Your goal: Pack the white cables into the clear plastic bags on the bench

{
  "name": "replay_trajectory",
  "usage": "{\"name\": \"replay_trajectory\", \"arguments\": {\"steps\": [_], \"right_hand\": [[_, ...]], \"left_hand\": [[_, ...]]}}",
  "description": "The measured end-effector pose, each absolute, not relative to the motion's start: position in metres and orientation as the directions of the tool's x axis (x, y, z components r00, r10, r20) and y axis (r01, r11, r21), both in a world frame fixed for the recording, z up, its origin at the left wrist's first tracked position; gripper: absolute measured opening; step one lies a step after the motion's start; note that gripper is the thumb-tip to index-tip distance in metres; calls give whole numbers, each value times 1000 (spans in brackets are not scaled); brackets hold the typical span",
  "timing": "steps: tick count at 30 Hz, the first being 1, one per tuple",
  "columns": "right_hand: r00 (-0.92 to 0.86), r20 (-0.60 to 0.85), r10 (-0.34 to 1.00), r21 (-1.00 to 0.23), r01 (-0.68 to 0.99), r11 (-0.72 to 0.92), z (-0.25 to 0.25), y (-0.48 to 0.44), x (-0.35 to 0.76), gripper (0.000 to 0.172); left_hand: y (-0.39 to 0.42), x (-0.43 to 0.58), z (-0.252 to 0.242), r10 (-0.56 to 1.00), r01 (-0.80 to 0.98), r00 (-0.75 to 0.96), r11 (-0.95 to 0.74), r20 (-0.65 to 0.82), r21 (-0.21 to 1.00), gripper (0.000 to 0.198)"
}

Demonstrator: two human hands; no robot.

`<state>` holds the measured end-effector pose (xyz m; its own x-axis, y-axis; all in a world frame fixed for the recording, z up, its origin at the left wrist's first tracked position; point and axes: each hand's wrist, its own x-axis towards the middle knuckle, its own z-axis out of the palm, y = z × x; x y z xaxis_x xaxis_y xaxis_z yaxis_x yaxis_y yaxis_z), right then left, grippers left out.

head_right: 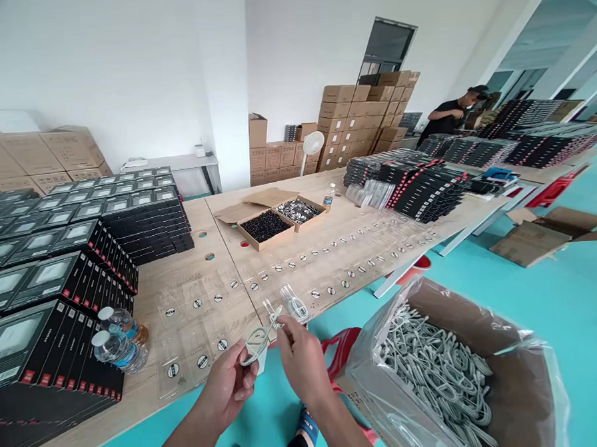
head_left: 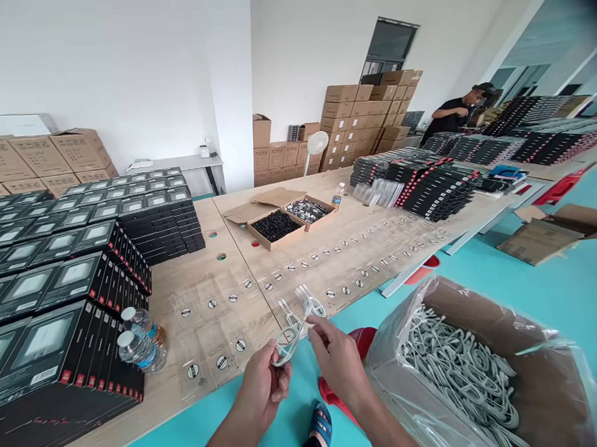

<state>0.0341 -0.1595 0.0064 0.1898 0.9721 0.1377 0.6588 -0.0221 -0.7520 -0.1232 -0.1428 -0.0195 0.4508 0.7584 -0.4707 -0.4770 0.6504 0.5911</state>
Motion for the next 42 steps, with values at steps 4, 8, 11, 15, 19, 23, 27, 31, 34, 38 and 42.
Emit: {"name": "replay_trajectory", "arguments": {"steps": [4, 8, 11, 15, 19, 23, 27, 31, 34, 38, 42], "right_hand": [[42, 327, 944, -568, 807, 161, 1, -164, 37, 29], [-37, 332, 943, -555, 800, 227, 0, -161, 38, 30], [84, 331, 940, -702, 687, 186, 2, -157, 42, 29], [339, 233, 912, -919, 383, 92, -6, -153, 39, 34], [208, -165, 964, -985, -76, -153, -35, -154, 18, 51], [-17, -368, 930, -882, -311, -355, -78, -143, 4, 48], [0, -326, 946, -873, 385, -301, -120, -101, 12, 27], [-100, -323, 941, -679, 717, -157, -149, -56, 3, 10], [-119, -343, 932, -582, 806, -112, -160, -39, -21, 12], [-75, -372, 925, -471, 874, -119, -163, -30, -44, 17], [5, -367, 930, -382, 911, -156, -158, -31, -46, 19]], "left_hand": [[-146, -117, -21, 757, -409, 452, 646, -472, 644, 48], [-151, -117, -29, 800, -160, 430, 524, -419, 837, 48], [-156, -120, -44, 878, 66, 338, 337, -339, 939, 48], [-162, -121, -61, 865, -173, 341, 444, -369, 879, 54], [-168, -117, -65, 809, -452, 420, 579, -411, 678, 52], [-171, -116, -71, 721, -466, 430, 693, -544, 550, 45], [-170, -131, -98, 613, -529, 172, 718, -771, 452, 50], [-166, -154, -119, 602, -578, -54, 632, -797, 516, 41], [-154, -168, -124, 626, -585, -149, 569, -766, 578, 41], [-115, -191, -138, 690, -489, -260, 509, -676, 708, 64], [-61, -211, -150, 776, -312, -326, 451, -540, 836, 88]]}}
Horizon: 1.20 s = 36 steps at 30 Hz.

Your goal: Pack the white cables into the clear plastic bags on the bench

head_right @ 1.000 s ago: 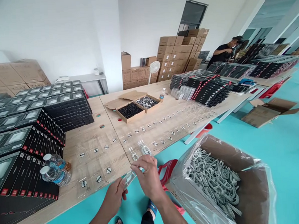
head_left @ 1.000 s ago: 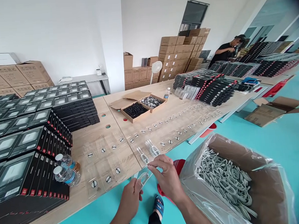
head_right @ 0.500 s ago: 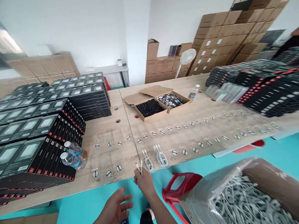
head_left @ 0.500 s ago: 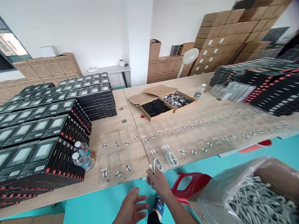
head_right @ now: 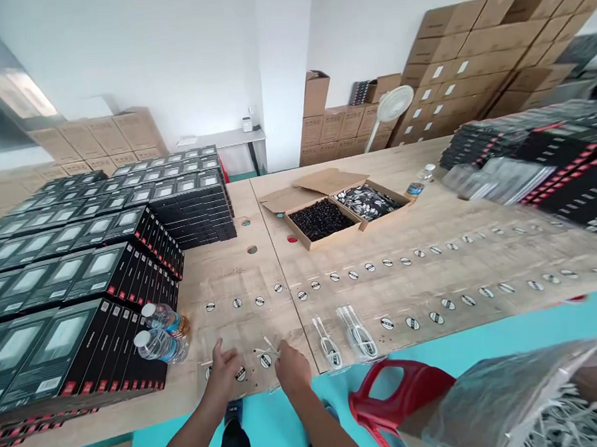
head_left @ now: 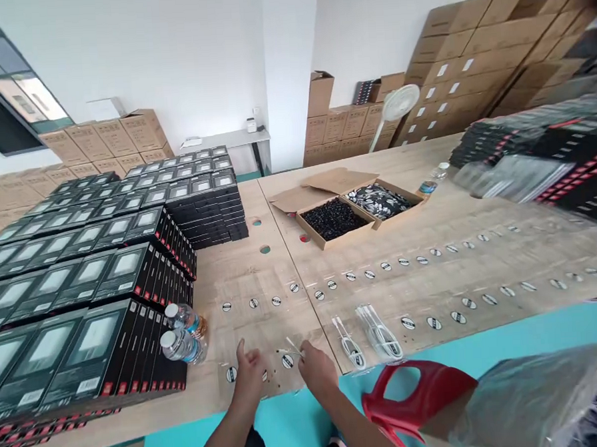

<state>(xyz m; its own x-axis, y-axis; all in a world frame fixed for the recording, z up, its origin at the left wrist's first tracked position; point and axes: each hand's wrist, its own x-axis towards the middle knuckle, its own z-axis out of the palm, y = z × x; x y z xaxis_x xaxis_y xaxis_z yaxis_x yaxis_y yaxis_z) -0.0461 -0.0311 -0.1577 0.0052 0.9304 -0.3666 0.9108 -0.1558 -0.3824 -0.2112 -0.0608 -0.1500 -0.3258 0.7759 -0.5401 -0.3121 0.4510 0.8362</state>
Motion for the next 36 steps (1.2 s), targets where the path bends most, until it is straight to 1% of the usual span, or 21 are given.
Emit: {"name": "replay_trajectory", "arguments": {"steps": [2, 4, 6, 8, 10, 13, 15, 17, 18, 20, 22, 23, 25, 28, 30, 32, 35, 36], "right_hand": [[40, -343, 938, -353, 920, -168, -149, -35, -46, 18], [74, -299, 951, -344, 922, -180, -138, -38, -49, 16], [113, -250, 962, -360, 911, -200, -124, -39, -53, 13], [149, -214, 965, -396, 890, -225, -110, -38, -56, 10], [173, -188, 967, -441, 865, -240, -99, -34, -56, 9], [196, -146, 970, -490, 837, -243, -85, -27, -48, 9], [205, -124, 971, -514, 824, -239, -78, -21, -39, 8], [205, -122, 971, -579, 780, -237, -70, -17, -28, 11], [208, -139, 968, -636, 731, -249, -66, -15, -23, 17], [199, -224, 954, -764, 572, -299, -58, -13, -15, 27], [147, -328, 933, -844, 398, -360, -50, -14, -10, 32], [110, -364, 925, -862, 336, -379, -47, -14, -9, 33], [29, -388, 921, -877, 295, -379, -43, -16, -10, 31], [-15, -367, 930, -868, 366, -336, -43, -20, -18, 32], [-12, -348, 938, -866, 387, -316, -47, -21, -23, 34], [-11, -324, 946, -903, 300, -306, -52, -23, -28, 38], [-10, -301, 953, -951, 77, -300, -57, -27, -30, 42], [-11, -305, 952, -952, 37, -304, -58, -28, -29, 42]], "left_hand": [[-36, -214, -147, 805, -287, -264, 460, -531, 840, 97], [-17, -212, -137, 826, -292, -144, 491, -545, 821, 103], [-4, -210, -124, 847, -313, -19, 499, -531, 808, 104], [3, -209, -112, 875, -347, 102, 477, -474, 807, 100], [8, -208, -103, 891, -371, 207, 454, -405, 810, 90], [12, -202, -93, 891, -359, 303, 434, -337, 826, 76], [15, -195, -87, 903, -361, 313, 398, -293, 843, 71], [18, -188, -82, 918, -357, 282, 370, -279, 857, 64], [19, -185, -79, 926, -350, 251, 359, -282, 865, 59], [22, -179, -75, 934, -321, 189, 349, -302, 880, 50], [23, -175, -71, 939, -317, 154, 340, -306, 885, 47], [23, -173, -70, 941, -334, 153, 336, -301, 881, 47], [20, -168, -68, 940, -381, 176, 337, -291, 861, 47], [14, -160, -65, 946, -395, 201, 317, -255, 862, 40], [11, -156, -64, 957, -373, 170, 282, -234, 884, 37], [9, -155, -64, 966, -369, 115, 257, -231, 893, 36], [7, -156, -66, 967, -385, 72, 253, -245, 887, 36], [6, -157, -66, 964, -382, 70, 262, -255, 886, 37]]}}
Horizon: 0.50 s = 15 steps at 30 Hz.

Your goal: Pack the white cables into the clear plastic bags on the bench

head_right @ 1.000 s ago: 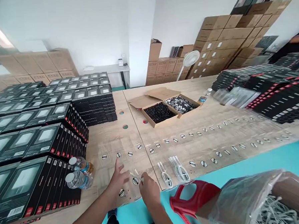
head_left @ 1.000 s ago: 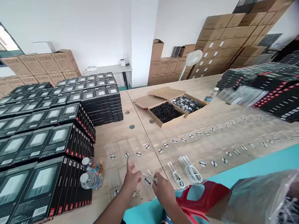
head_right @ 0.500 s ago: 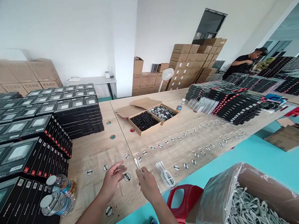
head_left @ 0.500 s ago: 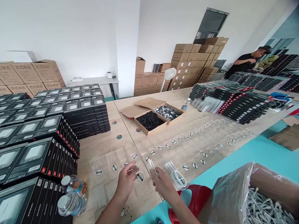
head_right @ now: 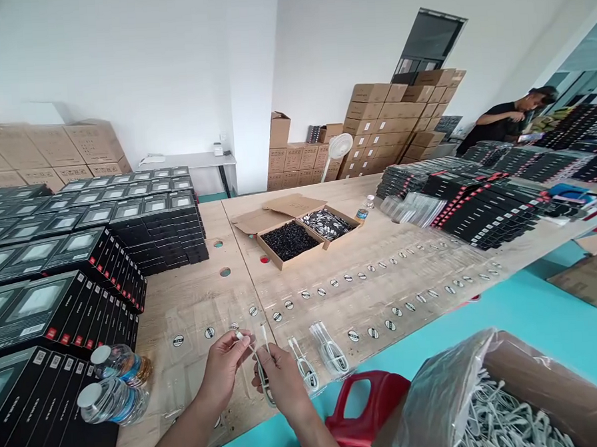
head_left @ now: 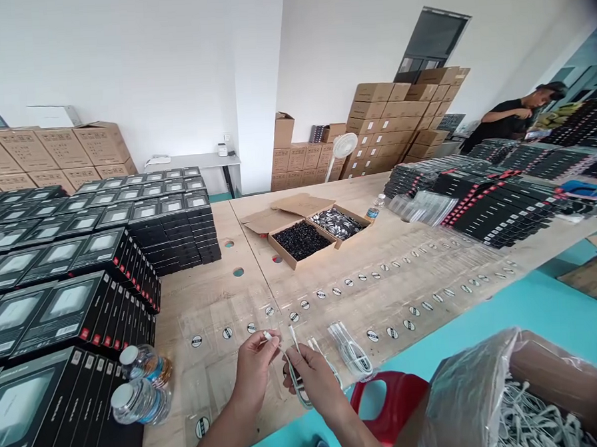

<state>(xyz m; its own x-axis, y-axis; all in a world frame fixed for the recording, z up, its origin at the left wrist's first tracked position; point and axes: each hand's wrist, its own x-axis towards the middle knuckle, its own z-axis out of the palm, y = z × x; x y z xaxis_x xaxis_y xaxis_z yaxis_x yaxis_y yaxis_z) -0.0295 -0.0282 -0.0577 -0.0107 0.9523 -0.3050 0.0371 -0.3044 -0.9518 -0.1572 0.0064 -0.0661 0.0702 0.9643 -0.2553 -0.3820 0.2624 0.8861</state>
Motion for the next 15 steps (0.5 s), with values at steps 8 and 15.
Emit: {"name": "replay_trajectory", "arguments": {"steps": [8, 15], "right_hand": [[119, -308, 944, -946, 65, -316, -49, -32, -25, 34], [180, -240, 954, -932, 234, -278, -40, -33, -35, 24]], "left_hand": [[-5, -157, -67, 971, -463, 118, 238, -207, 854, 79], [-6, -146, -52, 938, -551, 228, 347, -262, 759, 26]]}}
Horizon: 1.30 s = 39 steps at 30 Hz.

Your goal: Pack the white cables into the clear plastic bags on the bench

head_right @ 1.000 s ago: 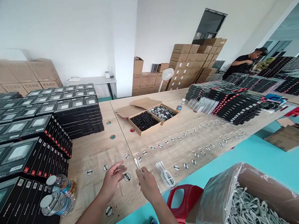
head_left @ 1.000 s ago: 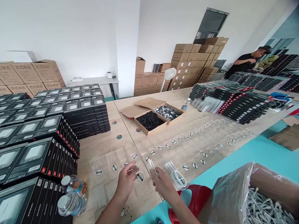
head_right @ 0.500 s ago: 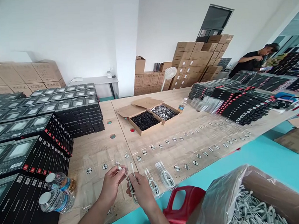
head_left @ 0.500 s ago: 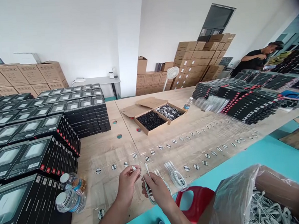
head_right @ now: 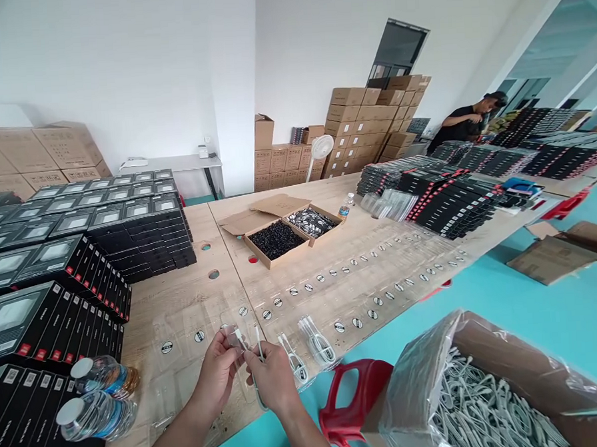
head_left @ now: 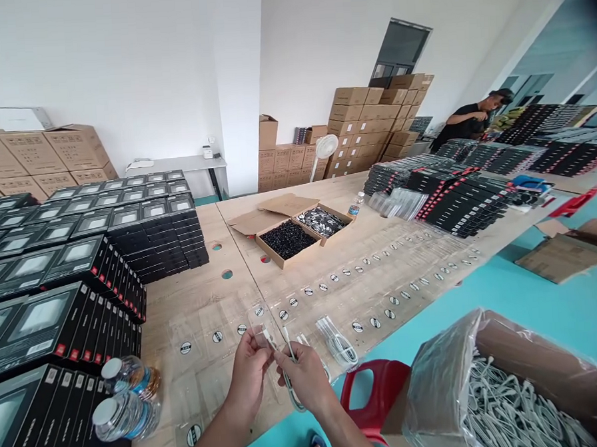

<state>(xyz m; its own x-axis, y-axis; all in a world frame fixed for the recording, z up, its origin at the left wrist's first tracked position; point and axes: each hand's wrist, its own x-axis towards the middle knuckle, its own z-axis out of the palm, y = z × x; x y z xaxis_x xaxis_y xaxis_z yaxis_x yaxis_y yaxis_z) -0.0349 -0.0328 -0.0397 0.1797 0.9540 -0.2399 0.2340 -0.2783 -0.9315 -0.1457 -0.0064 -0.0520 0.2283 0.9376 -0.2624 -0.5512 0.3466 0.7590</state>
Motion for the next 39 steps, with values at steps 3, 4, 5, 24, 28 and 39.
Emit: {"name": "replay_trajectory", "arguments": {"steps": [3, 4, 5, 24, 28, 39], "right_hand": [[203, -186, 961, -921, 306, -243, -37, -34, -40, 26], [205, -173, 963, -914, 332, -234, -38, -35, -42, 27], [207, -162, 965, -905, 357, -229, -38, -35, -43, 28], [140, -181, 973, -844, 485, -227, -31, -28, -40, 18], [125, -211, 969, -825, 510, -245, -28, -27, -37, 19], [107, -124, 986, -509, 847, -156, -34, -24, -43, 21]], "left_hand": [[-10, -145, -43, 920, -553, 274, 390, -282, 736, 21], [-11, -145, -41, 921, -554, 265, 389, -287, 736, 23], [-11, -145, -40, 925, -552, 243, 379, -292, 743, 26], [2, -139, -53, 951, -516, -24, 253, -309, 818, 35], [3, -140, -55, 952, -509, -1, 263, -306, 820, 36], [3, -141, -45, 917, -460, 67, 378, -393, 804, 36]]}}
